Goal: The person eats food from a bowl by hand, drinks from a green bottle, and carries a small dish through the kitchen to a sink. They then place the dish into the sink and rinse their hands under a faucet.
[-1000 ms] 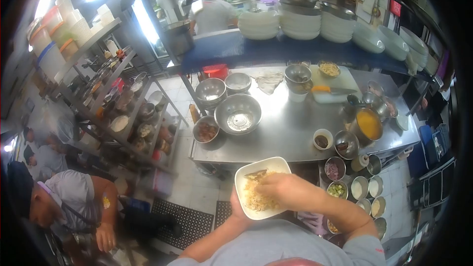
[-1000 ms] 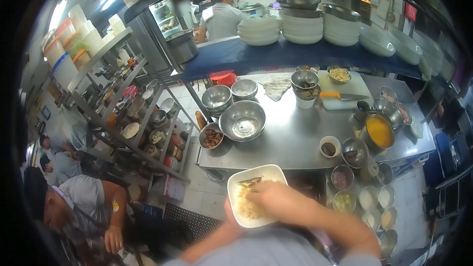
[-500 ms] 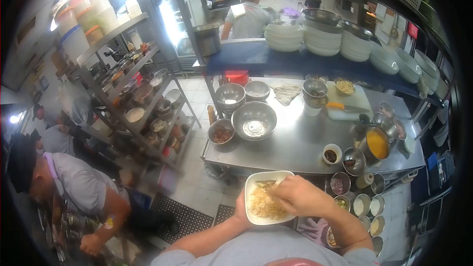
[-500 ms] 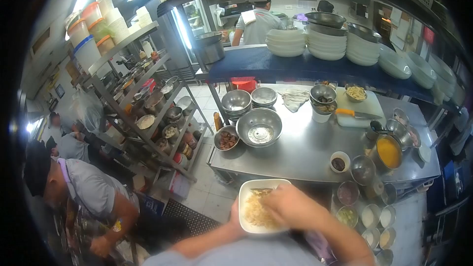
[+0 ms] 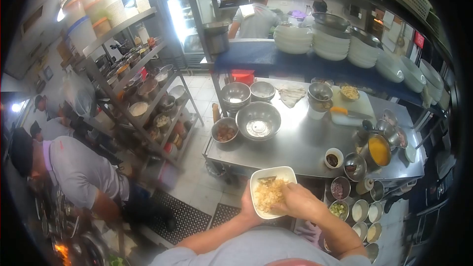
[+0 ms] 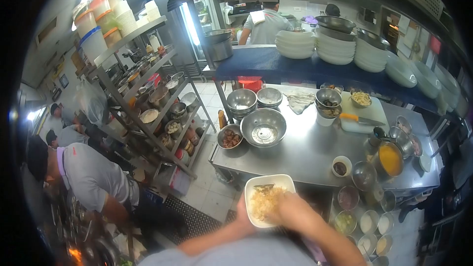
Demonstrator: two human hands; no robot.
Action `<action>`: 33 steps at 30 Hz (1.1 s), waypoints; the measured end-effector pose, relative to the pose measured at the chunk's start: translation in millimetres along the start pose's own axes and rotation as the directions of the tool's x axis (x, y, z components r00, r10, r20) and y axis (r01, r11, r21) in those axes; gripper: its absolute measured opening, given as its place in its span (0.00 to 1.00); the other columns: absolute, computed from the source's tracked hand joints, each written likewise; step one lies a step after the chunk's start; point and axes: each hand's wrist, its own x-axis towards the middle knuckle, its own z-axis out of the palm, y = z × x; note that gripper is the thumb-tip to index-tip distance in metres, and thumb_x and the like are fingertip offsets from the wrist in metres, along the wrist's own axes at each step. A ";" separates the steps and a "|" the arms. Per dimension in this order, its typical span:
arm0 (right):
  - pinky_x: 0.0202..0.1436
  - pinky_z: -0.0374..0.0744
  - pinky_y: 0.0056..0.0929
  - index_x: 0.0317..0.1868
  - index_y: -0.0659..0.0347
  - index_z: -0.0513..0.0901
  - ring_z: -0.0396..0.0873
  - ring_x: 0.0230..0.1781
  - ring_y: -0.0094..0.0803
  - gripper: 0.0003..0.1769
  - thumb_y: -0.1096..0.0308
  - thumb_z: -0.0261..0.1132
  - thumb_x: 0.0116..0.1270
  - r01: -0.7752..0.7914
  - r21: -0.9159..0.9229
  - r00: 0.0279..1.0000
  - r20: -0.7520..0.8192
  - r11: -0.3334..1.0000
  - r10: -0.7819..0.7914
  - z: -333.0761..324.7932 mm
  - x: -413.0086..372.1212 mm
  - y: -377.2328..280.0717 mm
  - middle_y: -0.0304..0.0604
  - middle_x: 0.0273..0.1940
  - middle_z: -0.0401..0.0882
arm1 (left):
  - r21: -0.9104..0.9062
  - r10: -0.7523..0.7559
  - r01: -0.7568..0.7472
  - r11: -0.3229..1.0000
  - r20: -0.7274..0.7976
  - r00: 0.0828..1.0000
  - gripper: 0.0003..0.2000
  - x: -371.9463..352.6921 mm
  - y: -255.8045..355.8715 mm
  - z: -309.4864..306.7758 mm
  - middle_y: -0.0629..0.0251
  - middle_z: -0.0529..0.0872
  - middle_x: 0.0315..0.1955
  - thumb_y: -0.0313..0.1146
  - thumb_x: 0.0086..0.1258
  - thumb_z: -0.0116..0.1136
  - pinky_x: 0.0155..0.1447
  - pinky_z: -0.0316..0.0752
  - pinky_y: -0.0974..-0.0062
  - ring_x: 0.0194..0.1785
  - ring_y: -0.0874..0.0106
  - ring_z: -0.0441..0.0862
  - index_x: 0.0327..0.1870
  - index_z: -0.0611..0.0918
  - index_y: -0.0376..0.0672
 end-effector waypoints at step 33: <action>0.49 0.80 0.34 0.54 0.64 0.83 0.84 0.42 0.34 0.21 0.55 0.61 0.73 0.026 0.802 0.987 -0.116 0.596 0.114 25.2 -2.4 45.2 0.49 0.42 0.86 | 0.264 -0.083 0.098 0.959 -0.069 0.994 0.36 -3.5 -13.2 -32.5 0.47 0.70 0.69 0.59 0.76 0.33 0.68 0.75 0.47 0.68 0.49 0.74 0.77 0.62 0.42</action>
